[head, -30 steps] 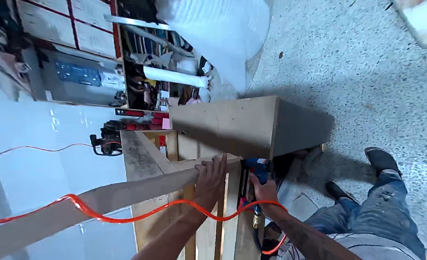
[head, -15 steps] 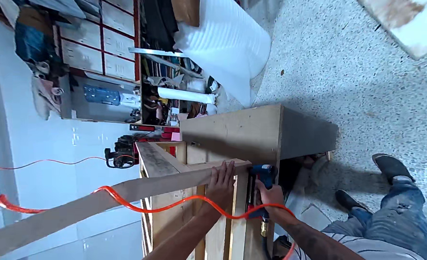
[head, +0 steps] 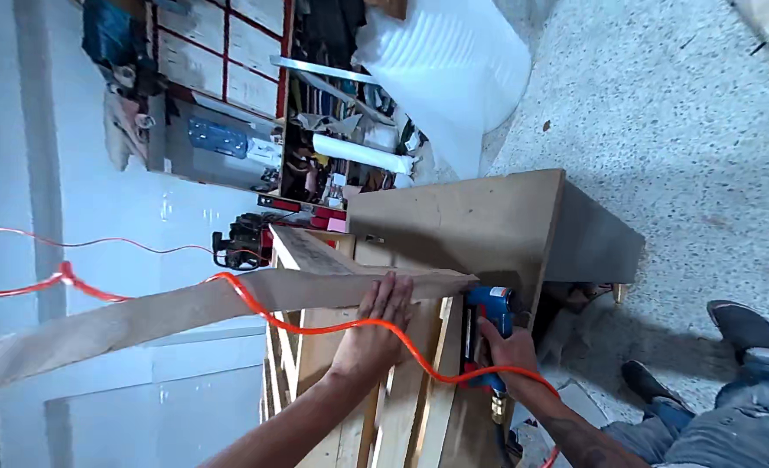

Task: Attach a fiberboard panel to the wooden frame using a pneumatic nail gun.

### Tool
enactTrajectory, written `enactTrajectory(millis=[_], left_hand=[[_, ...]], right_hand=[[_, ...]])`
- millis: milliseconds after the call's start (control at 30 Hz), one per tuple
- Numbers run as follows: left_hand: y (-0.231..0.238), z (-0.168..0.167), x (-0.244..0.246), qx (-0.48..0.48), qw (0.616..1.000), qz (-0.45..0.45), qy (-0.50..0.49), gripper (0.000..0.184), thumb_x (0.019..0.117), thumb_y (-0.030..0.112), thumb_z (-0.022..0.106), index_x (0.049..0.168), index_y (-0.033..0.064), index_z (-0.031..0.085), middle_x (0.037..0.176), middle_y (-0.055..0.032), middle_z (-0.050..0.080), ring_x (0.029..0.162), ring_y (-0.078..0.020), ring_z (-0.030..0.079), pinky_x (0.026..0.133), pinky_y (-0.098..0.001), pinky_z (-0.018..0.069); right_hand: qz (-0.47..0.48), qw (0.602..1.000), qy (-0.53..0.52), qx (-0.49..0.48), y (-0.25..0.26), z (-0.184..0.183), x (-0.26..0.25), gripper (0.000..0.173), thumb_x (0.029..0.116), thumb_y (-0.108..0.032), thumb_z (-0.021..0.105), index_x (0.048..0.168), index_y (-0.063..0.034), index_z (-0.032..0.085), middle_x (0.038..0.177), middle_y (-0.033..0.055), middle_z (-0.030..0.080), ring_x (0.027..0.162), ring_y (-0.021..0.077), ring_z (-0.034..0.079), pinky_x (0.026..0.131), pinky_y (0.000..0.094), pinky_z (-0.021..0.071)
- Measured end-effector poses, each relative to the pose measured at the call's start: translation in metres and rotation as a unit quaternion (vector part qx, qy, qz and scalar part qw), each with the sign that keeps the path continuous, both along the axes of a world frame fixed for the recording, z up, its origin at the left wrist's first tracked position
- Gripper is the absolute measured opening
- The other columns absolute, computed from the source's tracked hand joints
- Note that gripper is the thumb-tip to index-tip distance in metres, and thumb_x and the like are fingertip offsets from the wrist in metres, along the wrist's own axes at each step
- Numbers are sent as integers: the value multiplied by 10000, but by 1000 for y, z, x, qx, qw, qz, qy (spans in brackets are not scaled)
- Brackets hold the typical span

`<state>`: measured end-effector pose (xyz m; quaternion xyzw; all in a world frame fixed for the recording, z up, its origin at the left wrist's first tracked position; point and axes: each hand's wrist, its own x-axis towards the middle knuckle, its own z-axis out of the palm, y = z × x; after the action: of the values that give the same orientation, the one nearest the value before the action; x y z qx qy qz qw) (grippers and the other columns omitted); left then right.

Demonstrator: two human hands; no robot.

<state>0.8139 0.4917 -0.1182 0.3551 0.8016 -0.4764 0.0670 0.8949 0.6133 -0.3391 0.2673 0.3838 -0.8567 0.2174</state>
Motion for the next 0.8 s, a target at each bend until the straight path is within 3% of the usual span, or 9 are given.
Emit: enactTrajectory(millis=[100, 200, 400, 533, 633, 700, 800], left_hand=[[-3, 1, -3, 10, 1000, 6, -20, 524, 1114, 251, 318, 1590, 37, 359, 1701, -71, 251, 1588, -264, 161, 1288, -489, 183], [-2, 17, -3, 47, 998, 18, -25, 505, 1110, 288, 336, 1561, 84, 437, 1682, -15, 310, 1572, -213, 225, 1281, -466, 217], [-14, 117, -7, 45, 995, -86, 37, 516, 1099, 306, 337, 1565, 109, 438, 1655, -33, 368, 1541, -224, 311, 1248, -535, 254], [-38, 152, -17, 79, 990, -115, 8, 459, 1085, 238, 400, 1500, 86, 526, 1638, -5, 400, 1556, -240, 274, 1270, -548, 217], [-67, 175, -13, 90, 992, -60, 67, 495, 1076, 214, 388, 1531, 34, 461, 1645, -72, 382, 1558, -253, 271, 1274, -569, 193], [-78, 197, 1, 140, 981, 9, 136, 497, 1066, 219, 403, 1515, 22, 478, 1625, -105, 409, 1540, -275, 313, 1269, -573, 210], [-71, 221, 24, 278, 924, 98, 243, 481, 1065, 258, 452, 1487, 36, 515, 1594, -121, 448, 1517, -311, 351, 1258, -549, 257]], right_hand=[[-11, 992, 96, 80, 4, 26, 8, 461, 969, -537, 625, 845, -100, 699, 631, 27, 669, 526, 187, 668, 553, 427, 618], [-3, 987, 129, 98, -11, 43, -1, 433, 966, -522, 640, 862, -108, 709, 638, 15, 667, 543, 162, 670, 570, 413, 617], [-58, 982, 177, 34, -24, 50, -7, 379, 977, -424, 665, 836, -73, 691, 585, 41, 638, 486, 206, 646, 512, 422, 609], [-65, 961, 237, 127, -9, 69, -10, 378, 974, -457, 651, 836, -109, 703, 594, -12, 657, 478, 150, 646, 468, 376, 600], [-104, 925, 313, 190, -4, 100, -23, 339, 950, -429, 684, 775, -140, 714, 608, -55, 657, 503, 75, 634, 466, 311, 573], [-100, 911, 337, 216, -7, 109, -28, 312, 937, -403, 700, 769, -140, 708, 613, -59, 656, 518, 56, 635, 484, 295, 572], [-115, 884, 390, 231, 2, 122, -41, 268, 925, -367, 726, 827, -118, 733, 678, -53, 701, 591, 38, 677, 540, 279, 606]])
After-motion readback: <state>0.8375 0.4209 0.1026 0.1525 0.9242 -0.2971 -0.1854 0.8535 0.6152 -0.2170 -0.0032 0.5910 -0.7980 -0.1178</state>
